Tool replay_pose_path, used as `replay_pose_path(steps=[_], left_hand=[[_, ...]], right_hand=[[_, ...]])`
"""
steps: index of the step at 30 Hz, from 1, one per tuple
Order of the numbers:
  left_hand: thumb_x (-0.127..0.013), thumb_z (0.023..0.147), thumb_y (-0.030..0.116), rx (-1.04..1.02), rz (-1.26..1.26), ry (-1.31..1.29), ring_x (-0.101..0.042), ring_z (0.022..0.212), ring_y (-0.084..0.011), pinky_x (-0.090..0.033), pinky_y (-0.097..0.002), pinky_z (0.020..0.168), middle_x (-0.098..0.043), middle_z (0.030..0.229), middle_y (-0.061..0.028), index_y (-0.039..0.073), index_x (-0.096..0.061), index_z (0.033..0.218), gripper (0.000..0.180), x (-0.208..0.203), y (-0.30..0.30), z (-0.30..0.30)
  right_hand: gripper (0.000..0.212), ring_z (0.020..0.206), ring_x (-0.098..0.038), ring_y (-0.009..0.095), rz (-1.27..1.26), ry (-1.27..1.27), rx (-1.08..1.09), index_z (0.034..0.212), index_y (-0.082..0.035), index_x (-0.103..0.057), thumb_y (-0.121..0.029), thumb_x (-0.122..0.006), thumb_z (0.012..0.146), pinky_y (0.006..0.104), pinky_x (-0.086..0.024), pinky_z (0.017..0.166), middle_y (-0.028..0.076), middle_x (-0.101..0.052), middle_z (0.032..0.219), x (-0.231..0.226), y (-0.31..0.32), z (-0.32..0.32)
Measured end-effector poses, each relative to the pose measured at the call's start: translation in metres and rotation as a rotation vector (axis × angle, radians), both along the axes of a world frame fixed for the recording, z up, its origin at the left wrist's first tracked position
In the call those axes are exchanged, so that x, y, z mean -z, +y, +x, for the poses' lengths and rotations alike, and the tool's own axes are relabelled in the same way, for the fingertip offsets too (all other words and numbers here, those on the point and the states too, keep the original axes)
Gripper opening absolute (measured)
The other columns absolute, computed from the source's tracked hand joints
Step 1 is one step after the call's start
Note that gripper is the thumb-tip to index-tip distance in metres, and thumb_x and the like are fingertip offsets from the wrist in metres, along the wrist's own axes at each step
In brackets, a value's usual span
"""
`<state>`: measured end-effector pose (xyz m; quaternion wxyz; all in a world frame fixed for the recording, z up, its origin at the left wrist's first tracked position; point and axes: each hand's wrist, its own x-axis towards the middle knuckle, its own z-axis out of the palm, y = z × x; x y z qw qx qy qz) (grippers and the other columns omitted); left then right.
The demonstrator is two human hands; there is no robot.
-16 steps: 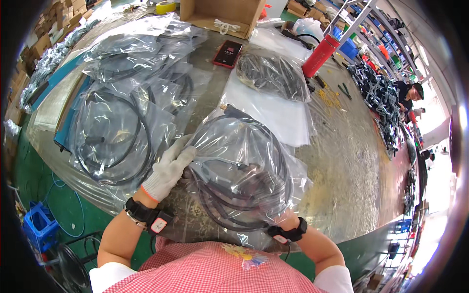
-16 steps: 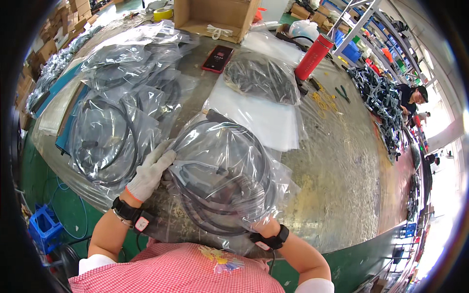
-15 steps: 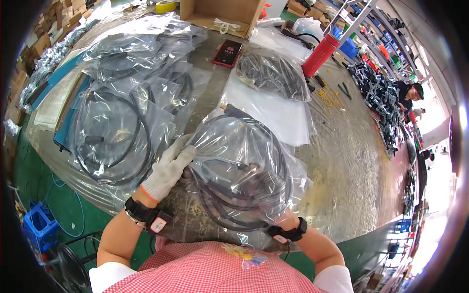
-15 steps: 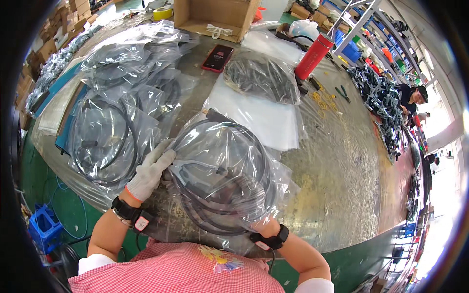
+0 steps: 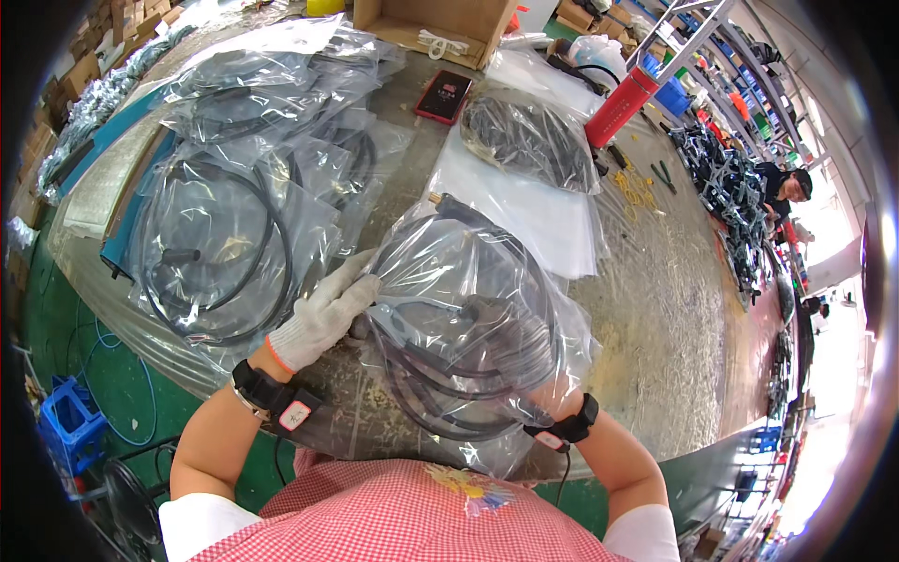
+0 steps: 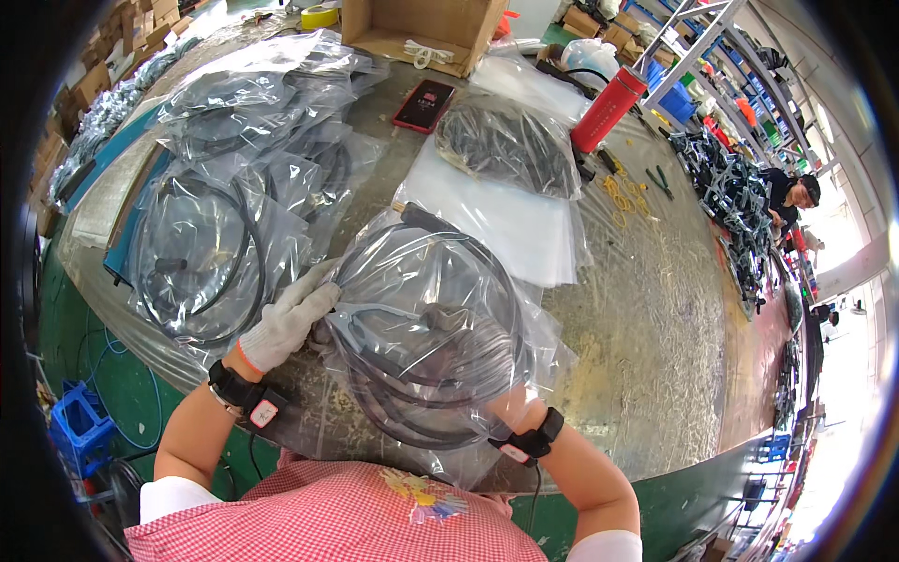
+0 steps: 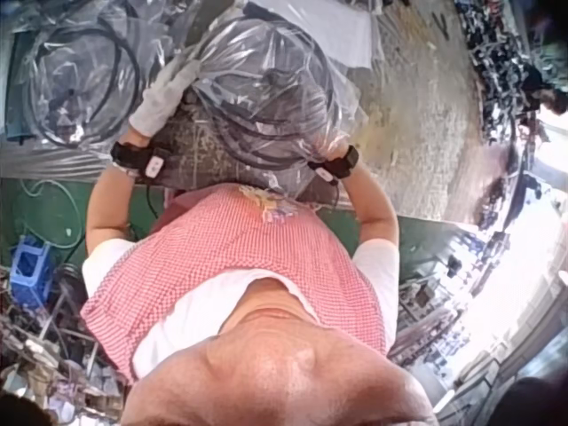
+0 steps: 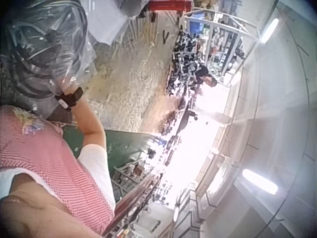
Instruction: The person is packaging electrical cables with clamps into plastic bags and organizing bundles of finished cables.
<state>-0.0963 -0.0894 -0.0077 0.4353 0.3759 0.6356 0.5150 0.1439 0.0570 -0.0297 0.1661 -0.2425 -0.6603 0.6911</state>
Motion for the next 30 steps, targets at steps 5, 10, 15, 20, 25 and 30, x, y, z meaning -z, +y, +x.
replay_pose_path(steps=[5,10,15,20,25,30], left_hand=[[-0.045,0.093,0.026,0.072,-0.096,-0.056,-0.046,0.110,-0.0152,-0.033,-0.0271,0.097,-0.051,0.120,-0.0098,-0.003,-0.036,0.135,0.052,-0.014,0.004,0.004],[-0.048,0.092,0.029,0.020,0.067,-0.013,-0.054,0.098,-0.0153,-0.041,-0.0280,0.088,-0.058,0.110,-0.0122,-0.001,-0.038,0.135,0.053,0.002,0.001,0.001],[-0.048,0.092,0.028,0.014,0.007,0.030,-0.054,0.100,-0.0154,-0.041,-0.0280,0.089,-0.058,0.111,-0.0133,0.000,-0.038,0.135,0.053,0.001,-0.002,-0.001],[-0.047,0.093,0.027,0.072,0.036,0.065,-0.051,0.109,-0.0185,-0.038,-0.0288,0.095,-0.054,0.119,-0.0157,-0.004,-0.037,0.133,0.051,-0.001,0.000,-0.001],[-0.046,0.094,0.029,0.099,0.081,0.075,-0.050,0.110,-0.0189,-0.037,-0.0291,0.095,-0.054,0.121,-0.0153,-0.005,-0.036,0.133,0.053,-0.001,0.002,0.000],[-0.046,0.093,0.025,0.125,0.024,0.037,-0.052,0.109,-0.0178,-0.038,-0.0275,0.095,-0.056,0.118,-0.0135,-0.003,-0.037,0.134,0.050,-0.003,0.011,-0.001]], right_hand=[[0.046,0.102,-0.058,0.025,0.236,-0.232,-0.078,0.123,-0.005,-0.052,-0.005,-0.062,0.078,0.0313,-0.047,0.085,0.013,-0.059,0.115,0.008,0.015,0.006],[0.048,0.101,-0.057,0.027,0.351,-0.295,-0.208,0.124,-0.006,-0.051,-0.006,-0.062,0.078,0.0329,-0.046,0.087,0.013,-0.058,0.112,0.018,0.019,-0.005],[0.027,0.087,-0.058,0.011,-0.198,0.011,0.026,0.110,0.000,-0.056,-0.020,-0.052,0.094,0.0256,-0.048,0.078,0.005,-0.060,0.098,0.004,0.001,-0.005],[0.040,0.098,-0.057,0.030,0.054,-0.172,-0.078,0.118,-0.003,-0.053,-0.008,-0.058,0.079,0.0367,-0.047,0.084,0.016,-0.057,0.110,-0.002,0.005,-0.010],[0.032,0.101,-0.057,0.032,1.059,-0.595,-0.350,0.112,-0.001,-0.055,-0.016,-0.054,0.083,0.0399,-0.047,0.084,0.019,-0.057,0.111,-0.032,-0.012,-0.043],[0.043,0.110,-0.050,0.037,1.093,-0.360,-0.298,0.119,-0.001,-0.050,-0.026,-0.055,0.084,0.0438,-0.042,0.091,0.024,-0.049,0.121,-0.046,-0.020,-0.046]])
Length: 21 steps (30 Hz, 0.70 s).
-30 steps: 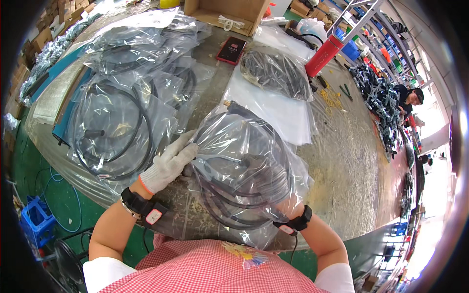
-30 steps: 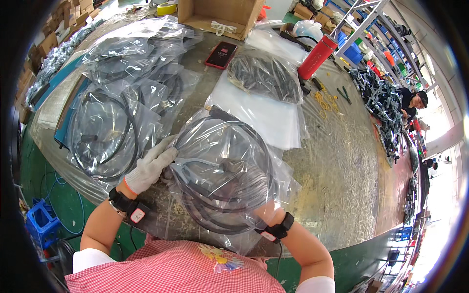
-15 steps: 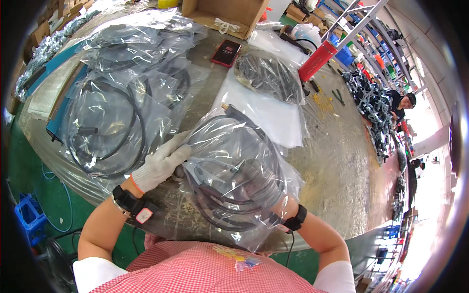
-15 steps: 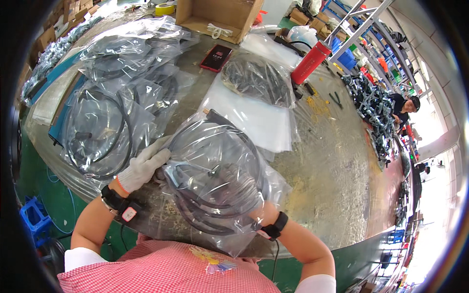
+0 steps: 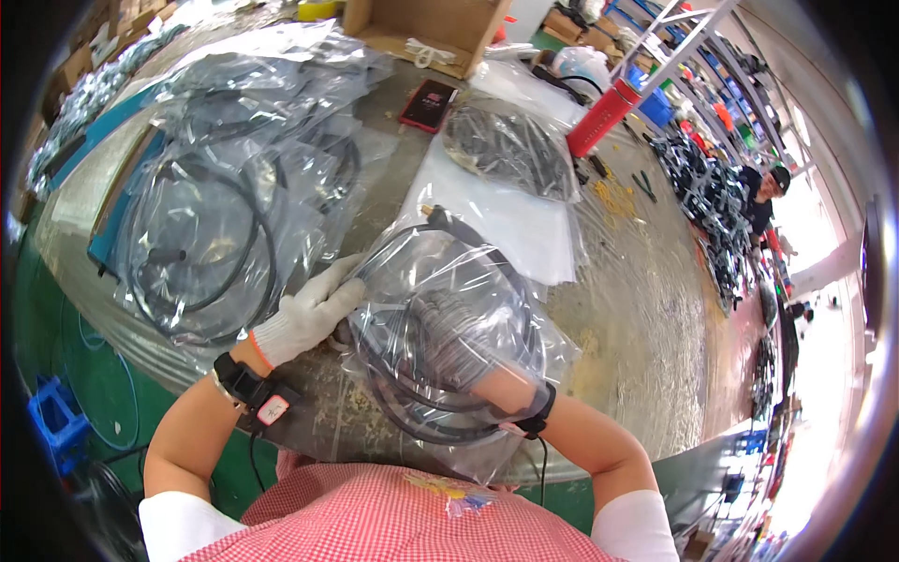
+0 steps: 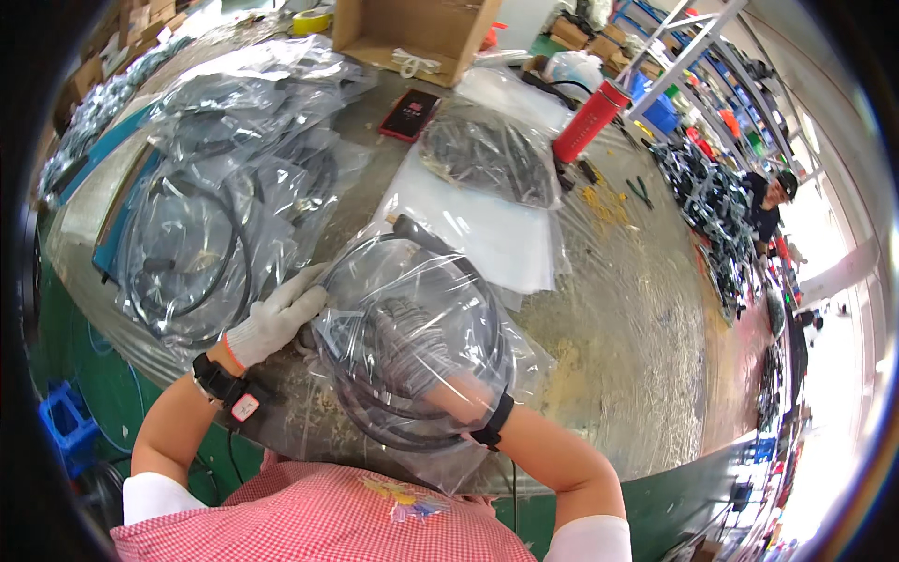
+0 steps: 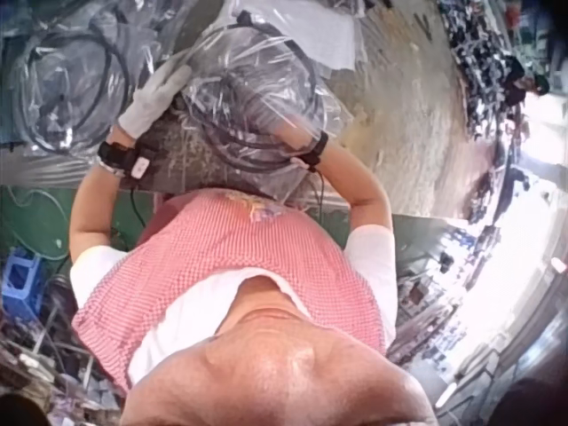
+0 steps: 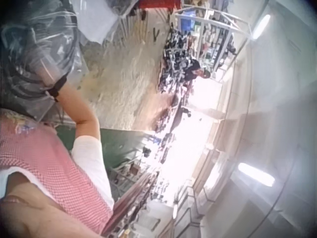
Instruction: The person is packaging electrical cables with clamps into plastic bags and organizing bundles of finished cables.
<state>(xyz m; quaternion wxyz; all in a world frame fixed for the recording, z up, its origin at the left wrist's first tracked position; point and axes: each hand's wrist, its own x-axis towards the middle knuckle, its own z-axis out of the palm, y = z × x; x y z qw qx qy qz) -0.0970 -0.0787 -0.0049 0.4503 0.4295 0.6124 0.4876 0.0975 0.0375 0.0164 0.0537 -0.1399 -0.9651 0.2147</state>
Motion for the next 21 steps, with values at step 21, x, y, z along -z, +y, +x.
replay_pose_path(steps=[21], left_hand=[[-0.053,0.082,0.022,0.176,-0.238,0.865,-0.056,0.094,-0.0426,-0.045,-0.0447,0.084,-0.051,0.114,-0.0242,0.004,-0.043,0.127,0.050,-0.044,0.026,0.042]], right_hand=[[0.067,0.103,-0.054,0.021,-0.635,0.836,0.933,0.131,-0.003,-0.043,-0.049,-0.059,0.085,0.0342,-0.044,0.088,0.012,-0.054,0.116,0.016,-0.006,0.209]])
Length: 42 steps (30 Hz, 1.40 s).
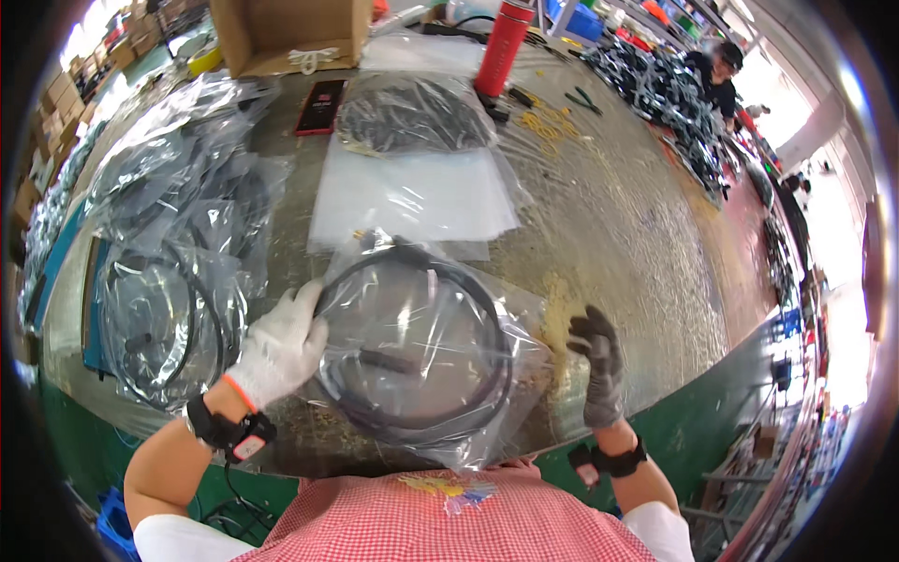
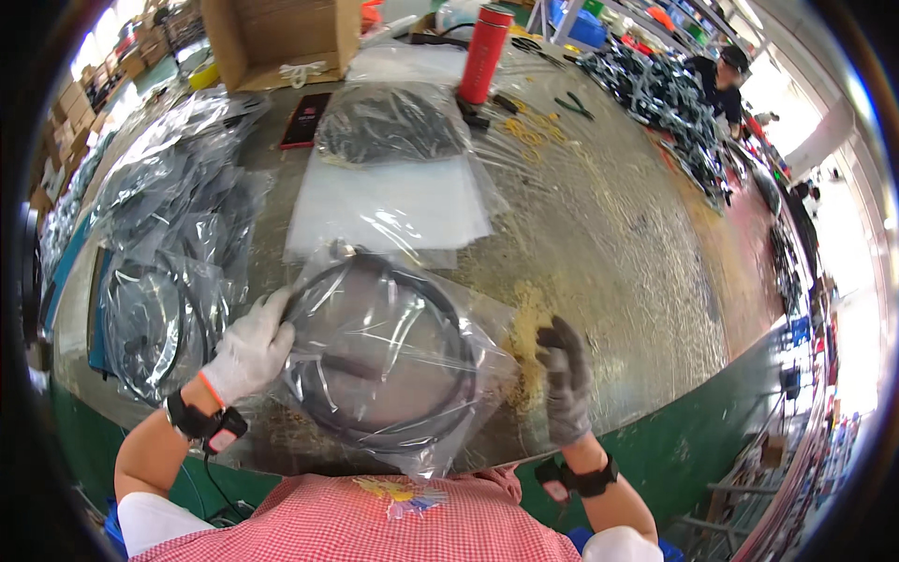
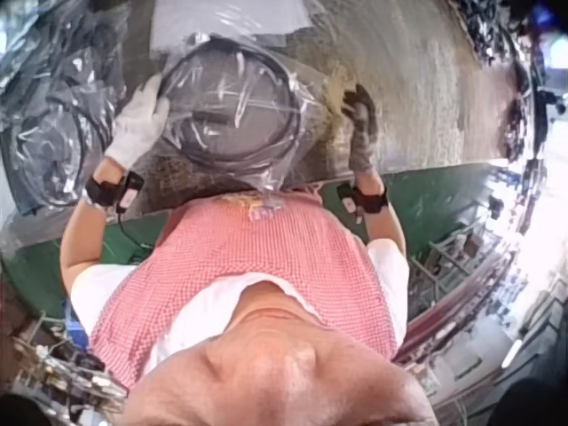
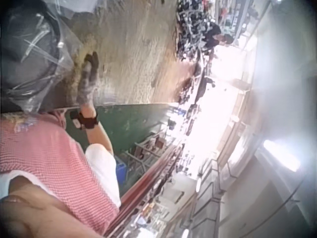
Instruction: The person is packaging electrical cables with clamps into plastic bags and organizing bundles of finished cables.
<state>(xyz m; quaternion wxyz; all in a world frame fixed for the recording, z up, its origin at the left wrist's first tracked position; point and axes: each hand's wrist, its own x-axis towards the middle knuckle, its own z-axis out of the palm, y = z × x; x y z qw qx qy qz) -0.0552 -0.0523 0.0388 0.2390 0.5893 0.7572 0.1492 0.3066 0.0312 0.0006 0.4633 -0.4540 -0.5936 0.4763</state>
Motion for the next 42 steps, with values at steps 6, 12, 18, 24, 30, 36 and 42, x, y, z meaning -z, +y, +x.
replay_pose_path(steps=[6,12,18,24,30,36,42], left_hand=[[-0.066,0.070,0.019,0.539,0.485,0.507,-0.052,0.106,-0.0367,-0.044,-0.0459,0.090,-0.051,0.119,-0.0194,0.002,-0.050,0.118,0.053,-0.018,-0.028,0.052],[-0.078,0.053,0.033,0.806,0.364,0.132,-0.049,0.115,-0.0318,-0.039,-0.0444,0.099,-0.050,0.122,-0.0161,0.003,-0.051,0.118,0.076,0.022,-0.038,0.102],[-0.077,0.052,0.042,0.930,0.395,0.105,-0.046,0.116,-0.0353,-0.035,-0.0481,0.101,-0.047,0.124,-0.0195,0.005,-0.048,0.122,0.084,0.023,-0.025,0.115],[-0.071,0.060,0.048,0.762,0.442,0.098,-0.045,0.116,-0.0364,-0.032,-0.0503,0.101,-0.047,0.121,-0.0221,0.007,-0.051,0.118,0.074,0.019,-0.027,0.131],[-0.072,0.065,0.036,0.327,0.967,0.425,-0.057,0.098,-0.0412,-0.050,-0.0480,0.076,-0.049,0.119,-0.0249,0.002,-0.051,0.115,0.064,0.003,-0.043,0.125],[-0.076,0.065,0.024,-0.061,1.141,0.033,-0.058,0.091,-0.0443,-0.049,-0.0500,0.081,-0.055,0.109,-0.0239,-0.002,-0.054,0.109,0.056,-0.051,-0.040,0.102],[-0.064,0.082,0.019,-0.185,1.061,-0.221,-0.063,0.079,-0.0332,-0.051,-0.0393,0.066,-0.058,0.109,-0.0209,-0.002,-0.055,0.115,0.040,-0.052,-0.025,0.075]], right_hand=[[0.072,0.120,-0.042,0.033,0.249,-1.089,-0.167,0.128,-0.009,-0.046,-0.045,-0.071,0.071,0.0432,-0.035,0.099,0.017,-0.046,0.128,-0.002,0.049,-0.055],[0.033,0.112,-0.048,0.034,0.434,-1.158,-0.417,0.097,-0.008,-0.065,-0.034,-0.066,0.077,0.0403,-0.040,0.093,0.015,-0.053,0.120,0.027,0.079,-0.049],[0.046,0.060,-0.057,0.014,-0.326,-0.776,-0.613,0.086,0.001,-0.058,-0.045,-0.060,0.086,0.0344,-0.049,0.052,0.005,-0.057,0.070,0.028,0.077,-0.038],[0.026,0.056,-0.057,0.010,-0.647,-0.240,-0.468,0.091,-0.006,-0.064,-0.031,-0.058,0.089,0.0266,-0.046,0.046,0.001,-0.060,0.068,-0.008,0.050,-0.047],[0.017,0.052,-0.056,0.013,-1.012,0.456,-0.373,0.086,-0.009,-0.061,-0.025,-0.057,0.088,0.0252,-0.040,0.040,0.002,-0.059,0.065,-0.118,0.035,-0.105],[0.019,0.056,-0.057,0.023,-1.063,0.877,-0.754,0.081,-0.010,-0.054,-0.023,-0.046,0.093,0.0324,-0.043,0.045,0.005,-0.060,0.066,-0.186,0.048,-0.160],[0.021,0.056,-0.058,0.022,-0.770,0.773,-0.800,0.077,-0.011,-0.055,-0.024,-0.047,0.092,0.0315,-0.042,0.046,0.003,-0.061,0.065,-0.217,0.057,-0.164]])
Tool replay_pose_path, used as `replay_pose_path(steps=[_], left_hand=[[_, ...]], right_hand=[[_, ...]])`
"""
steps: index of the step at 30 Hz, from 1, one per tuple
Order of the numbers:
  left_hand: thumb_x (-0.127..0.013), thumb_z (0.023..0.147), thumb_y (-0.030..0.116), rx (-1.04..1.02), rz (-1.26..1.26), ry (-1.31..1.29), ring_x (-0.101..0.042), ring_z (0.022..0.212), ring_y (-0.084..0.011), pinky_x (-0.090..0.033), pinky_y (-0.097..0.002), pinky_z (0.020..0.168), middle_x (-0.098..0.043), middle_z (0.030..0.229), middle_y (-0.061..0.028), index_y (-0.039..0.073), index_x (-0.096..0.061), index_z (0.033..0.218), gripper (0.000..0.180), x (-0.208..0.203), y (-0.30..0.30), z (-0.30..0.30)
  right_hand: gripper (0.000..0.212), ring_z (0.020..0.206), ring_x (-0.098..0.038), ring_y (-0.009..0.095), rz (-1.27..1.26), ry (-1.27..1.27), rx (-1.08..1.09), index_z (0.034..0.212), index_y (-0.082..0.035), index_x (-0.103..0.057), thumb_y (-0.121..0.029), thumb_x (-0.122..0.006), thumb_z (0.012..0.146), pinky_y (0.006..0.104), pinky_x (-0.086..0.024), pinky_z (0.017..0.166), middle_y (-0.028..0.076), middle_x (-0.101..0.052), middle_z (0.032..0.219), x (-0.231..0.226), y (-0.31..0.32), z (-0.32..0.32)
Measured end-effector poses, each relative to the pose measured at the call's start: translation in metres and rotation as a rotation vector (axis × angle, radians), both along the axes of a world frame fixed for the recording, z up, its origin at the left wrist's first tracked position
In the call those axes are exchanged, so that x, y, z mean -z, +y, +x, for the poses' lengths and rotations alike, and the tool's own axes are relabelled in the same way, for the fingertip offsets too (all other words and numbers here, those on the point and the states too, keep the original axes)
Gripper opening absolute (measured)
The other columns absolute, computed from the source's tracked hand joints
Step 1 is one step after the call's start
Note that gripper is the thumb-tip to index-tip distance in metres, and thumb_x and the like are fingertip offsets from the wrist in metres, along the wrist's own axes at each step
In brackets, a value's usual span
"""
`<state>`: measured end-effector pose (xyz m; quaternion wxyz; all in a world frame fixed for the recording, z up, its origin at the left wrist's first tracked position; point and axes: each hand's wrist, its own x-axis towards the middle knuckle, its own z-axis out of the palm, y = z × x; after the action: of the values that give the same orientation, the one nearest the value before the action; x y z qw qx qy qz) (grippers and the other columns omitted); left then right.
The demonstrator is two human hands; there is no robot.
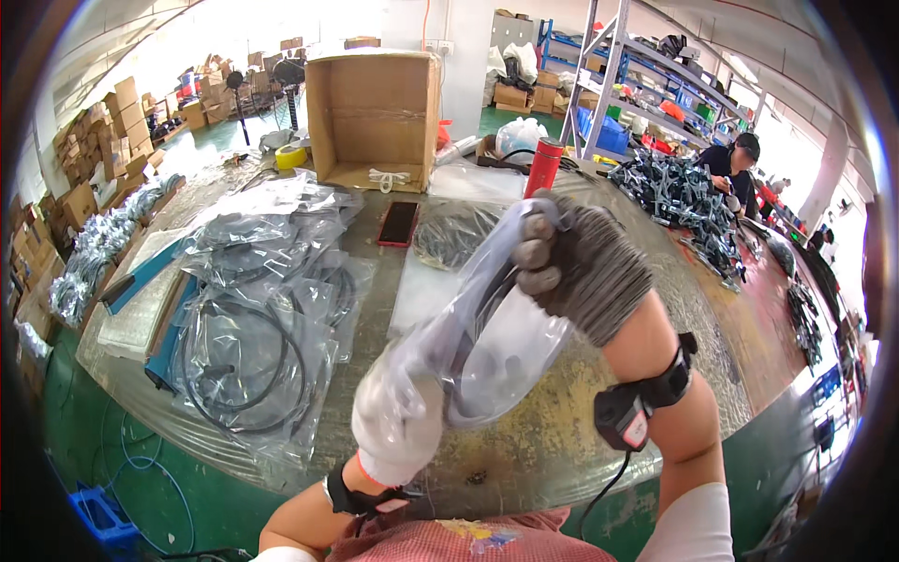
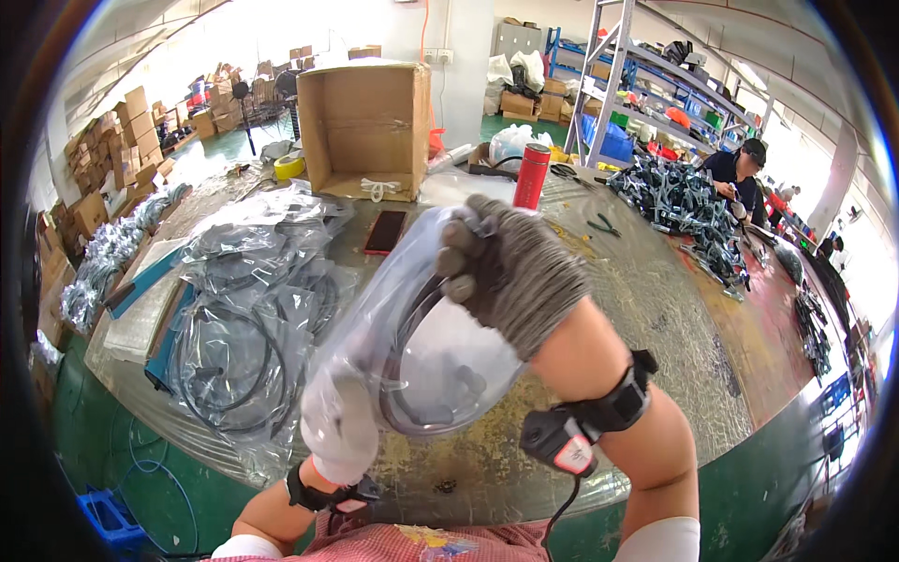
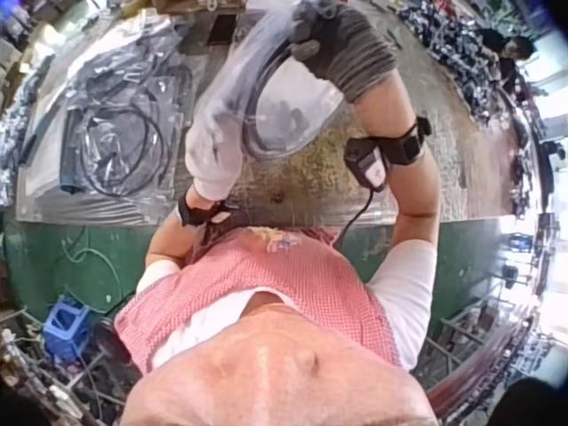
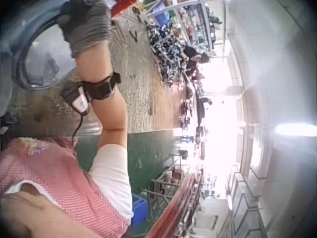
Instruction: The person is packaging electrical cables with clamps into plastic bags and organizing bundles of finished cables.
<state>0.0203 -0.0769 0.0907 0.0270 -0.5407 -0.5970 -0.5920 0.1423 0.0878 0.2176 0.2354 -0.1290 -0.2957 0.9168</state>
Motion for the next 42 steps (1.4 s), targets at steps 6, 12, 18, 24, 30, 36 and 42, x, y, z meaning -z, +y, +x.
replay_pose_path(steps=[6,12,18,24,30,36,42], left_hand=[[-0.059,0.075,0.005,-0.535,-0.024,0.686,-0.056,0.100,-0.0245,-0.049,-0.0303,0.079,-0.060,0.111,-0.0128,-0.002,-0.048,0.127,0.053,-0.005,0.013,-0.056],[-0.046,0.078,-0.005,-0.553,-0.352,0.832,-0.059,0.091,-0.0347,-0.050,-0.0396,0.071,-0.060,0.097,-0.0226,-0.002,-0.043,0.125,0.048,-0.102,0.021,-0.182],[-0.041,0.093,0.034,-0.624,-0.087,0.532,-0.059,0.069,-0.0283,-0.047,-0.0382,0.067,-0.062,0.078,-0.0125,0.006,-0.059,0.102,0.034,-0.229,0.047,-0.270],[-0.039,0.091,0.031,-0.732,-0.714,1.270,-0.060,0.079,-0.0305,-0.048,-0.0454,0.067,-0.062,0.081,-0.0132,0.012,-0.060,0.097,0.029,-0.055,0.093,-0.370],[-0.048,0.086,0.029,-0.507,-0.508,0.899,-0.045,0.122,-0.0273,-0.028,-0.0382,0.108,-0.053,0.128,-0.0080,0.016,-0.056,0.122,0.038,0.031,0.095,-0.345],[-0.049,0.085,0.028,-0.526,-0.494,0.998,-0.046,0.120,-0.0299,-0.028,-0.0384,0.107,-0.053,0.126,-0.0135,0.011,-0.055,0.120,0.039,0.021,0.071,-0.336],[-0.055,0.080,0.026,0.438,-0.770,0.969,-0.051,0.113,-0.0325,-0.038,-0.0417,0.100,-0.057,0.116,-0.0158,0.006,-0.058,0.110,0.036,0.030,0.081,-0.134]], right_hand=[[0.032,0.054,-0.057,0.022,0.346,-0.310,0.317,0.085,-0.008,-0.061,-0.039,-0.054,0.089,0.0323,-0.043,0.046,0.007,-0.059,0.063,0.022,0.023,0.037],[0.039,0.045,-0.056,0.022,0.589,-0.585,0.718,0.078,-0.003,-0.057,-0.040,-0.053,0.091,0.0344,-0.043,0.039,0.008,-0.056,0.056,0.164,0.045,0.170],[0.033,0.048,-0.053,0.023,0.654,-1.072,1.088,0.075,-0.004,-0.055,-0.034,-0.055,0.089,0.0349,-0.041,0.045,0.010,-0.056,0.059,0.279,-0.021,0.275],[0.021,0.068,-0.052,0.023,1.172,-1.485,0.960,0.079,-0.006,-0.052,-0.024,-0.057,0.088,0.0360,-0.043,0.059,0.008,-0.051,0.072,0.300,-0.099,0.236],[0.009,0.068,-0.053,0.030,1.752,-1.399,0.976,0.090,-0.004,-0.057,-0.013,-0.057,0.089,0.0413,-0.044,0.058,0.014,-0.056,0.079,0.271,-0.123,0.210],[0.019,0.068,-0.048,0.031,1.525,-1.407,1.035,0.074,-0.006,-0.053,-0.021,-0.051,0.085,0.0437,-0.038,0.063,0.013,-0.049,0.072,0.272,-0.122,0.201],[0.013,0.067,-0.049,0.032,1.643,-1.460,1.007,0.079,-0.009,-0.054,-0.021,-0.053,0.081,0.0462,-0.039,0.061,0.013,-0.050,0.075,0.278,-0.132,0.223]])
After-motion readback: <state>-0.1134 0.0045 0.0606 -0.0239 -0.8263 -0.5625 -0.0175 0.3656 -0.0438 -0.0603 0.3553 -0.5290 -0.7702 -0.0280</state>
